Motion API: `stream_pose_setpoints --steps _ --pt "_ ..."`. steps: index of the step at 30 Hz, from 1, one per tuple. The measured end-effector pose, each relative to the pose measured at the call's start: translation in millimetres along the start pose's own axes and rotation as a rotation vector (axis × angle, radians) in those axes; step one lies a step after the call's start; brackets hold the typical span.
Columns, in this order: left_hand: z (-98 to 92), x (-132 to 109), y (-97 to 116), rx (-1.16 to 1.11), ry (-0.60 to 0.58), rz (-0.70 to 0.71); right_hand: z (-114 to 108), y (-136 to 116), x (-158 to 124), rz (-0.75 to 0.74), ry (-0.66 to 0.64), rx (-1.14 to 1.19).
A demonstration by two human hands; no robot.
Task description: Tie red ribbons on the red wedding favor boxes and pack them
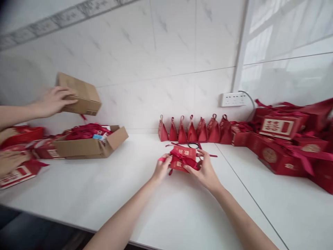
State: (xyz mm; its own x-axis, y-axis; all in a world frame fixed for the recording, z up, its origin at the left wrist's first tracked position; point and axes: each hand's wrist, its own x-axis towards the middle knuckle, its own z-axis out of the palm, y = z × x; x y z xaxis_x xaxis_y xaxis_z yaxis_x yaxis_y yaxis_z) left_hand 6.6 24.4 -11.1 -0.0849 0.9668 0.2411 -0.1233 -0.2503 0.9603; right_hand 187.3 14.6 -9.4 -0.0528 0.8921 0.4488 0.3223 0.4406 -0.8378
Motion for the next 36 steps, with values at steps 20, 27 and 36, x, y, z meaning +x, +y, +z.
stream_pose_setpoints --steps 20,27,36 --pt "-21.2 -11.5 48.6 0.727 -0.486 -0.147 -5.3 6.7 8.5 -0.312 -0.096 -0.137" --pt "-40.3 2.7 34.9 0.968 -0.277 -0.085 -6.8 7.1 8.2 -0.296 -0.128 -0.211" --pt "-4.5 -10.4 37.9 0.39 0.042 0.198 -5.6 9.1 6.8 -0.291 -0.193 -0.159"
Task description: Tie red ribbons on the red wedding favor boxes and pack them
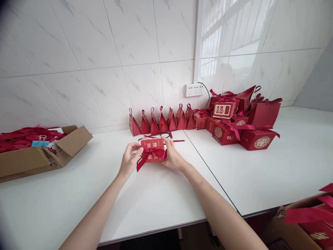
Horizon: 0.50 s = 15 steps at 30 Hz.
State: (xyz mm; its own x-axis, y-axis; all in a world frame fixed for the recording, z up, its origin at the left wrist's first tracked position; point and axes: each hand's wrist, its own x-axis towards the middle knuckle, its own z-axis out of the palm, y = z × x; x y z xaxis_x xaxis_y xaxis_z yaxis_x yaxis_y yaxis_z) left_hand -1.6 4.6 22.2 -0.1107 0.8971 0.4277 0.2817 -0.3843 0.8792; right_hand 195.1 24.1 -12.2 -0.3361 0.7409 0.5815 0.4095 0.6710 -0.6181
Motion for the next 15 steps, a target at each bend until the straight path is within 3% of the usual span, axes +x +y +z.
stream_pose_setpoints --steps 3,6,9,15 --pt "9.2 -4.3 -3.7 -0.026 -0.012 -0.065 -1.2 -3.2 -0.7 0.03 -0.054 0.079" --pt "11.0 -4.8 -9.3 0.003 0.035 -0.071 -2.6 -8.0 -0.9 0.159 -0.092 0.214" --pt "11.1 -4.9 -11.9 -0.021 0.042 -0.081 -1.7 -11.7 0.3 0.257 0.005 0.234" --pt "13.1 -4.4 -12.9 -0.094 0.065 -0.072 -0.7 -14.4 6.2 0.245 0.175 0.17"
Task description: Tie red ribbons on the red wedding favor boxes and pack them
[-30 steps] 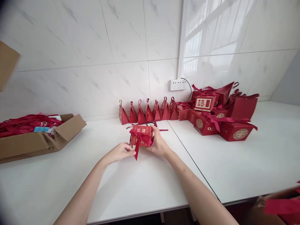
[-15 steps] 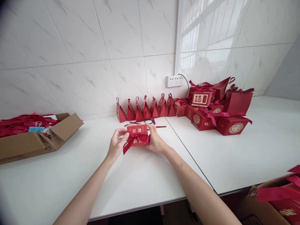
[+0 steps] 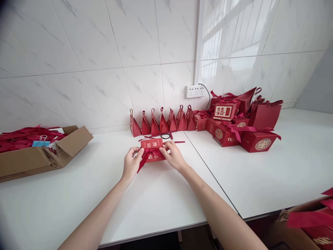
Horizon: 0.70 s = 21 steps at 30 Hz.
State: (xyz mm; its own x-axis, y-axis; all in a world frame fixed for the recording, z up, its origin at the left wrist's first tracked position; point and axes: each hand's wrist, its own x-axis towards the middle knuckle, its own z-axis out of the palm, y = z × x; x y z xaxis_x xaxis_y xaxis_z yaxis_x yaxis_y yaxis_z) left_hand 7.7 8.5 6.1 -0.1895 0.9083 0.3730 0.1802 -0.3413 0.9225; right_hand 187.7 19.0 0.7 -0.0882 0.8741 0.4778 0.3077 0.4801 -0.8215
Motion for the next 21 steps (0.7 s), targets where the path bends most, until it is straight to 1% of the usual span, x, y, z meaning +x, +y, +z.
stream_pose_setpoints --steps 2,7,11,13,15,19,21 --pt "0.0 0.8 -0.4 -0.011 0.002 0.0 -0.8 -0.5 1.8 0.031 0.027 0.04" --pt "0.6 -0.3 -0.7 0.014 0.002 -0.001 -1.1 0.3 5.1 0.183 0.06 0.194" --pt "1.8 -2.0 0.0 0.031 0.004 0.022 -0.1 -1.9 5.4 0.229 0.093 0.278" --pt "2.2 -2.2 0.2 0.018 0.019 0.044 0.2 -4.0 4.4 0.245 0.074 0.321" --pt "3.0 -2.6 0.2 -0.006 0.049 0.057 0.7 -5.5 3.2 0.266 0.028 0.383" --pt "6.1 -5.3 0.2 -0.049 0.096 0.048 3.5 -3.7 1.3 0.309 -0.036 0.535" --pt "8.1 -7.3 0.4 -0.049 0.109 0.038 5.2 -1.9 0.8 0.314 -0.045 0.557"
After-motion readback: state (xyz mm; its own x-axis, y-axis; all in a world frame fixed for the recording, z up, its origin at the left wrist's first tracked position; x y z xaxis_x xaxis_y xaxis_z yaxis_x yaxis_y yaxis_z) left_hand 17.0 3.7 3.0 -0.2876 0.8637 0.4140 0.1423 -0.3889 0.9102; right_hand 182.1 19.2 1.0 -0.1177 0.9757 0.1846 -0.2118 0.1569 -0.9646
